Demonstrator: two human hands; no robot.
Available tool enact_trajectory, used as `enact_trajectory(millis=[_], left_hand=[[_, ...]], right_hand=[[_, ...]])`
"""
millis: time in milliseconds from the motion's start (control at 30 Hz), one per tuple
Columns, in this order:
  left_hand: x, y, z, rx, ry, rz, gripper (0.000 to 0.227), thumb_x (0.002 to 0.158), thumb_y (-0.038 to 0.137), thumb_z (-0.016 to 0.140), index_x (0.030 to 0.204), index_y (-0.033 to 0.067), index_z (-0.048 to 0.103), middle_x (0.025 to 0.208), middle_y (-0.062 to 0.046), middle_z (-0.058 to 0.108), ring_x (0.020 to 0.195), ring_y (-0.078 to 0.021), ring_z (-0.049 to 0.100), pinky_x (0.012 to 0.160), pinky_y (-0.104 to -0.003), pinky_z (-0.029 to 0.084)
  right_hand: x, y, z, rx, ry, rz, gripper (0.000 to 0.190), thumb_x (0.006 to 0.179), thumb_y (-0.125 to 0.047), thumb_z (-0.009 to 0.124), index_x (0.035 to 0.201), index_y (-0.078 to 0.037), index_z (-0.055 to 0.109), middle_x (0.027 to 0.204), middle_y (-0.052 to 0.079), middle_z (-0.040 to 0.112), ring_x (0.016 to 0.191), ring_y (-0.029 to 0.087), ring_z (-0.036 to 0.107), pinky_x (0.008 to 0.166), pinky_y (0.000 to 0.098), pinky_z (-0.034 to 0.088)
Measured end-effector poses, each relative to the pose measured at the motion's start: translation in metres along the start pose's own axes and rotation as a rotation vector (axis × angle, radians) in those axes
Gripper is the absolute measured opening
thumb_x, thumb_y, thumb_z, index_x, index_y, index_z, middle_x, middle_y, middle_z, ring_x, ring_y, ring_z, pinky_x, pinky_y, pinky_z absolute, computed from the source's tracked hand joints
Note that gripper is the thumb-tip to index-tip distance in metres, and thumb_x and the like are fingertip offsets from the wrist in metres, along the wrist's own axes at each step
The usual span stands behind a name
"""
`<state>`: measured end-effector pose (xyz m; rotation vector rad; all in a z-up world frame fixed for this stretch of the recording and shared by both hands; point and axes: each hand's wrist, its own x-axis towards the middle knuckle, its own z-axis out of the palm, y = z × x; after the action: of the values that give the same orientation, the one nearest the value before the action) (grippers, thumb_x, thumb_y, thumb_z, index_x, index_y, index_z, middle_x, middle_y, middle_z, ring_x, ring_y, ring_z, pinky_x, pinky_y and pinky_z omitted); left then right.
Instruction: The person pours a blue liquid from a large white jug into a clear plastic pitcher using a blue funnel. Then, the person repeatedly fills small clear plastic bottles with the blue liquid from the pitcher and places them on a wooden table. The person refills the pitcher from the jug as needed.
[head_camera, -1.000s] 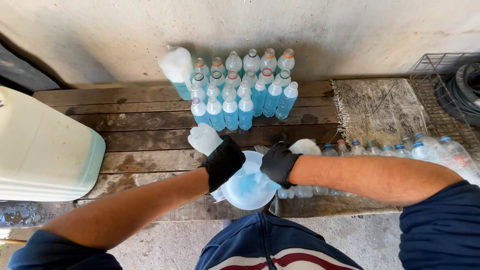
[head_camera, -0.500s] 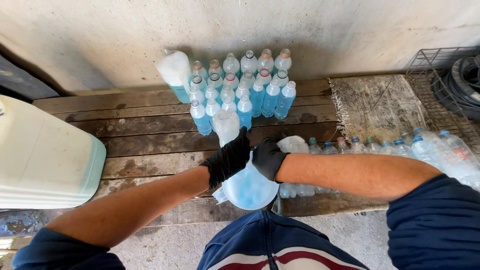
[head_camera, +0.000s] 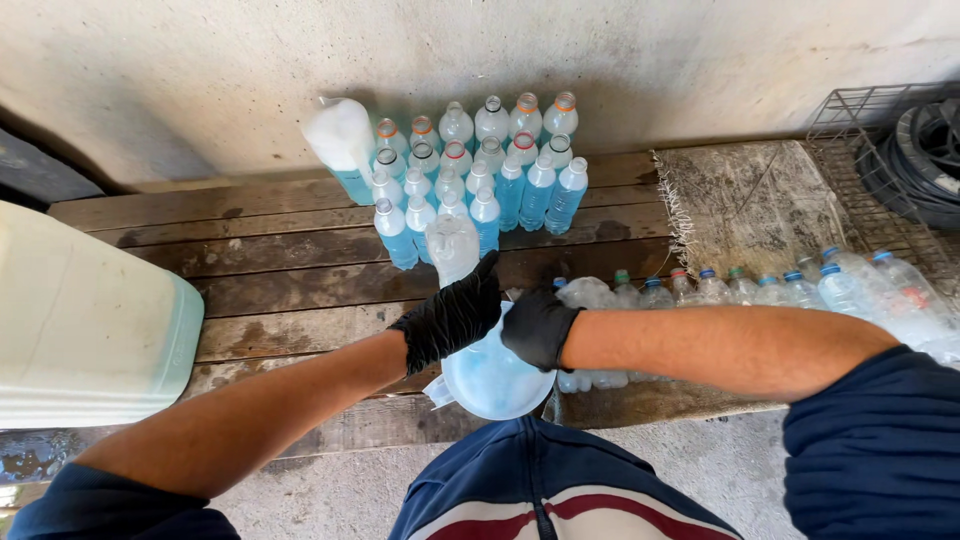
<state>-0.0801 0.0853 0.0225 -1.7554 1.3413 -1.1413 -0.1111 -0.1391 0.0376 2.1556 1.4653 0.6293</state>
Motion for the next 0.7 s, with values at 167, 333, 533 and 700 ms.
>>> enact_trajectory(millis=[167, 333, 533, 700], left_hand=[[0.002, -0.008, -0.010, 0.115, 0.004, 0.035, 0.045, 0.101, 0.027, 0.065, 0.136, -0.0007, 0.065, 0.139, -0.023, 0.064, 0.134, -0.0381, 0.054, 0.120, -0.058, 0.034], [0.001, 0.008, 0.000, -0.393, 0.001, 0.032, 0.042, 0.090, 0.012, 0.070, 0.129, -0.0046, 0.064, 0.135, -0.030, 0.062, 0.133, -0.0471, 0.055, 0.115, -0.068, 0.039], [0.029, -0.025, -0.056, -0.674, -0.016, -0.165, 0.029, 0.088, 0.017, 0.080, 0.107, 0.0005, 0.066, 0.106, -0.024, 0.066, 0.117, -0.0429, 0.065, 0.118, -0.067, 0.038], [-0.002, 0.031, -0.026, -0.525, -0.135, -0.070, 0.034, 0.086, 0.015, 0.079, 0.114, -0.0024, 0.068, 0.112, -0.029, 0.067, 0.120, -0.0476, 0.061, 0.116, -0.071, 0.038]], right_hand=[[-0.002, 0.001, 0.020, -0.036, 0.021, 0.037, 0.025, 0.089, -0.010, 0.068, 0.065, -0.006, 0.071, 0.056, 0.024, 0.059, 0.044, 0.037, 0.047, 0.040, 0.0522, 0.044], [-0.004, -0.013, 0.034, -0.098, 0.041, 0.069, 0.029, 0.090, -0.005, 0.067, 0.062, -0.006, 0.070, 0.053, 0.024, 0.056, 0.041, 0.038, 0.044, 0.039, 0.0525, 0.043], [-0.040, -0.012, 0.040, 0.115, -0.070, -0.047, 0.015, 0.084, -0.015, 0.079, 0.075, -0.004, 0.075, 0.071, 0.029, 0.068, 0.059, 0.042, 0.060, 0.050, 0.0574, 0.048], [-0.024, 0.003, 0.005, 0.333, -0.236, -0.090, 0.025, 0.080, -0.034, 0.082, 0.080, -0.010, 0.074, 0.076, 0.025, 0.070, 0.061, 0.040, 0.061, 0.048, 0.0577, 0.049]])
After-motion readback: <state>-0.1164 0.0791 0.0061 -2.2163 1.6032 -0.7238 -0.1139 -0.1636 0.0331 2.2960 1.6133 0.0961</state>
